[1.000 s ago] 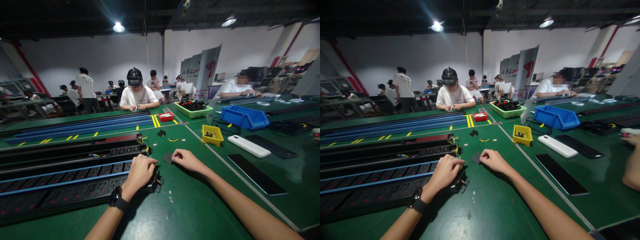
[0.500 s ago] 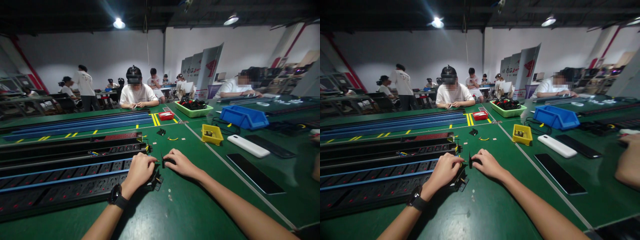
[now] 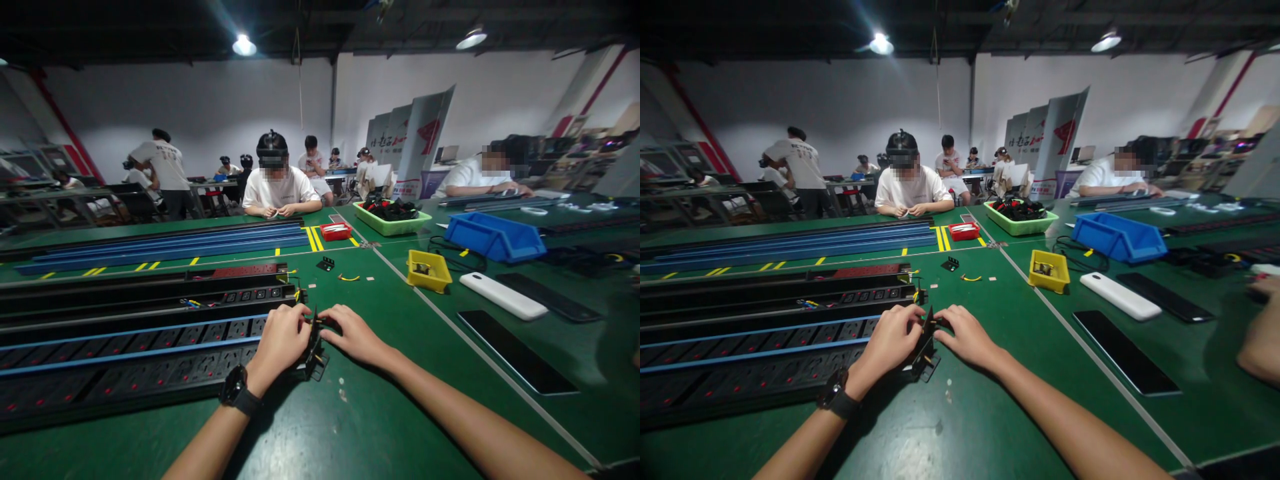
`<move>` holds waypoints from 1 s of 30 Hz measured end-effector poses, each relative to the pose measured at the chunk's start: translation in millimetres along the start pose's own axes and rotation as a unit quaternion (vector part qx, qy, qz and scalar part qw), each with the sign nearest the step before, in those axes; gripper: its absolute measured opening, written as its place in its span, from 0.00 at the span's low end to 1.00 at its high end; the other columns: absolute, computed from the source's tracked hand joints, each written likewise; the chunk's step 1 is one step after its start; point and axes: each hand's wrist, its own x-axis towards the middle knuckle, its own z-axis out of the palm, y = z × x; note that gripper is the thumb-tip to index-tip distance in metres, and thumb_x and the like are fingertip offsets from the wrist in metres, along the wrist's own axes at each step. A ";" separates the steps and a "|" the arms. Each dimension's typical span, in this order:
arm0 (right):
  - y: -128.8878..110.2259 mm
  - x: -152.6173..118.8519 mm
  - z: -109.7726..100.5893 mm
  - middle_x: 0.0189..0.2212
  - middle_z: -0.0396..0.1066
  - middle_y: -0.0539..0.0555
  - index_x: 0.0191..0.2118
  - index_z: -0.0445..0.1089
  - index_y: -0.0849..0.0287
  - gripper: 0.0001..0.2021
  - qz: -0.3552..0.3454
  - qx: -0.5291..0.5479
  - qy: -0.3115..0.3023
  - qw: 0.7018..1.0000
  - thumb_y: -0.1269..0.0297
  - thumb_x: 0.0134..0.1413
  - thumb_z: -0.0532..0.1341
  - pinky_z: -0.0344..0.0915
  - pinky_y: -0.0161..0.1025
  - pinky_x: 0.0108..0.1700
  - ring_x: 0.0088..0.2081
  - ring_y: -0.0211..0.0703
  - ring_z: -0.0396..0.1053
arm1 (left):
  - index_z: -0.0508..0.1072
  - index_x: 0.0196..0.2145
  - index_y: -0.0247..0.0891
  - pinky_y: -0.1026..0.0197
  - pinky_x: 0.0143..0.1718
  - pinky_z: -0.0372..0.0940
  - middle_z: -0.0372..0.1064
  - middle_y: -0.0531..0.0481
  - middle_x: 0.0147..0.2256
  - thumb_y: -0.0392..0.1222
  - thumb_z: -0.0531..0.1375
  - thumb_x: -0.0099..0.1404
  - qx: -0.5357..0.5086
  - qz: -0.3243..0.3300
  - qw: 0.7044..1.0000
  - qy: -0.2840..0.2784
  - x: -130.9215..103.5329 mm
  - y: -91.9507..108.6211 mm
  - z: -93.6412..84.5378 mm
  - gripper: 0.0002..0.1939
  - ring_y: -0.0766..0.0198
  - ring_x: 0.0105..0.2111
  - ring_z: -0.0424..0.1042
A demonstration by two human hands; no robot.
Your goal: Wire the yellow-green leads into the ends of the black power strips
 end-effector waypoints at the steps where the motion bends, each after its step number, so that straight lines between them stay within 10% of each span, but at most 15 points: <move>1: 0.1 -0.2 -0.1 0.45 0.74 0.57 0.55 0.73 0.57 0.15 -0.008 -0.003 -0.006 1.000 0.65 0.64 0.66 0.66 0.46 0.52 0.48 0.51 0.69 | 0.79 0.43 0.42 0.56 0.45 0.63 0.79 0.49 0.36 0.35 0.55 0.66 -0.001 0.000 1.000 0.001 -0.2 0.0 0.0 0.13 0.55 0.42 0.74; 30: 2.7 -4.8 -4.2 0.49 0.74 0.58 0.58 0.71 0.54 0.15 -0.028 0.031 -0.009 0.999 0.60 0.69 0.62 0.67 0.48 0.56 0.52 0.51 0.70 | 0.77 0.38 0.41 0.57 0.44 0.62 0.77 0.49 0.35 0.33 0.56 0.67 -0.005 -0.001 1.000 0.015 -3.9 -1.3 5.2 0.10 0.57 0.42 0.73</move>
